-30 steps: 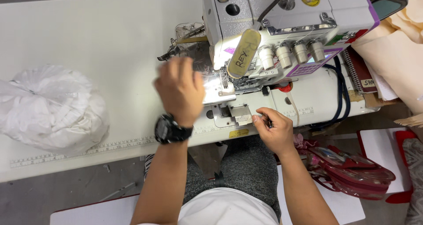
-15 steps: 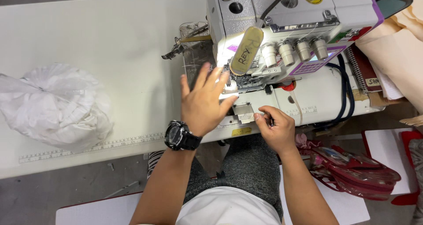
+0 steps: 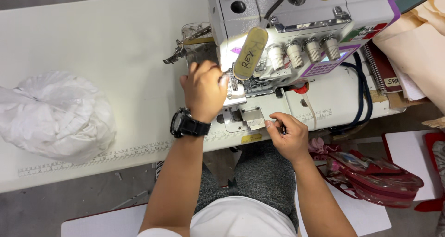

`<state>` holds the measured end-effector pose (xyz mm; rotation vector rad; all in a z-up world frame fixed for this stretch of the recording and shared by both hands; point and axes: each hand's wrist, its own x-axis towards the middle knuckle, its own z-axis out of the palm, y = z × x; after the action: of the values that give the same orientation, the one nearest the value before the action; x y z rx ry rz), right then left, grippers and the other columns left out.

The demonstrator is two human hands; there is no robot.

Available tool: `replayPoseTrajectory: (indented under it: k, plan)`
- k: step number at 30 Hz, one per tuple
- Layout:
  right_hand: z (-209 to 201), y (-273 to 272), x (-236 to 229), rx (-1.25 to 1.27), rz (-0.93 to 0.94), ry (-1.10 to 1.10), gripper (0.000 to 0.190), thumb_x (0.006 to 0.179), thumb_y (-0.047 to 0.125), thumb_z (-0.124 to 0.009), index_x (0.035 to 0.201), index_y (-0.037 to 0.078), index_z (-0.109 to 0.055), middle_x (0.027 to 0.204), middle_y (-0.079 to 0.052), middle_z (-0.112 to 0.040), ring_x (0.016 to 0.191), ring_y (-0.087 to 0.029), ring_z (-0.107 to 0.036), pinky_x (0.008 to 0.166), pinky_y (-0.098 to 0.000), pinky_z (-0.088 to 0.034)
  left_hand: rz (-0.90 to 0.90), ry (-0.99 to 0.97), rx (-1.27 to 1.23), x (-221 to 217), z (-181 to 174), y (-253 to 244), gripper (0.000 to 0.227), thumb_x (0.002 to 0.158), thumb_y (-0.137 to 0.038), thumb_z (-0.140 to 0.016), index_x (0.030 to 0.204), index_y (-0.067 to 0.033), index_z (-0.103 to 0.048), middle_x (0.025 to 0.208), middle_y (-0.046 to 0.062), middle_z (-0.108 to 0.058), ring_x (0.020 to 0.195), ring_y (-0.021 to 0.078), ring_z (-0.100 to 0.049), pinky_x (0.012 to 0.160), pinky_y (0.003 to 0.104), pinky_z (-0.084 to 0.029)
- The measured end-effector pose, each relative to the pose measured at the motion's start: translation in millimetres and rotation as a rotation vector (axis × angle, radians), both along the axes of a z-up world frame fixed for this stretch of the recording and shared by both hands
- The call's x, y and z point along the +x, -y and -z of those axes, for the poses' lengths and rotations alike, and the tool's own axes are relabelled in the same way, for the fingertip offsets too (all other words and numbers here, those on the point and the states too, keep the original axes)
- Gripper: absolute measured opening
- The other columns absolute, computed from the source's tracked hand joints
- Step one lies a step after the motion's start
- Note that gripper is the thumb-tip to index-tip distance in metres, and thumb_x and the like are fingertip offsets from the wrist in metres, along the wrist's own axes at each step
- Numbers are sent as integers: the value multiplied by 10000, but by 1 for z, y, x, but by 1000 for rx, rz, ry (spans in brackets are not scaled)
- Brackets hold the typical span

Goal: The person threads a sewing machine by hand, pulling thread through the needle area and using small scissors to trim excess thread. The person repeatedly adjusts the thread path and trims the ends to prepare the machine for sewing.

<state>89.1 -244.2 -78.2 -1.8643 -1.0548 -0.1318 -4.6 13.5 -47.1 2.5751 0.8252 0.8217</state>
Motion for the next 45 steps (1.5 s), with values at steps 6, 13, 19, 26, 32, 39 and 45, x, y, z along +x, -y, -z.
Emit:
replayPoseTrajectory:
  k: [6,13,19,26,32,39,45]
  plan:
    - [1,0,3,9,-15,-14,163,892,198,-808,963,59,-764,621,-76,-640,495,-215,-586,441,-321,-461,64,5,-23,-3,-16,-1,48,833,-267,-747,800,-231,-746,897,-47,-665,951,247,-570,800,488,-390]
    - [-9,-2,2,-1,-44,-34,152,909,190,-792,962,53,-753,614,-78,-625,491,-215,-589,444,-319,-457,-27,-159,204,9,-2,13,112,926,-273,-637,926,-174,-688,1008,-25,-559,962,213,-499,768,416,-313]
    - [-41,-36,-8,34,-84,13,74,939,81,-706,911,90,-773,583,-49,-613,499,-205,-599,463,-306,-480,13,-250,198,-2,-11,11,316,893,-347,-583,1100,-109,-609,1044,18,-488,1021,227,-467,820,437,-280]
    - [-46,-108,-9,93,-32,356,104,913,201,-751,1012,185,-777,714,-9,-593,654,-246,-684,583,-349,-558,127,-308,-111,-12,-34,1,364,918,-310,-502,1151,-59,-625,1106,108,-604,1122,328,-553,899,523,-396]
    - [-46,-129,-8,90,43,448,122,829,171,-782,946,136,-789,715,-50,-577,650,-285,-682,566,-363,-559,240,-430,-270,-12,-46,-18,407,984,-380,-359,1141,-116,-626,1182,126,-649,1210,378,-591,968,619,-422]
    - [-42,-121,-23,56,-48,394,63,825,124,-689,783,169,-674,631,-2,-505,560,-277,-613,539,-371,-518,146,152,-663,-59,-81,-34,164,985,-242,-586,1018,-115,-684,935,120,-690,1004,279,-676,927,442,-504]
    - [4,-108,-92,113,-269,218,80,797,157,-623,852,198,-664,674,37,-537,597,-226,-618,548,-332,-520,296,-60,-1190,-112,-52,-16,306,1016,-208,-536,981,36,-718,803,157,-741,654,166,-691,541,245,-551]
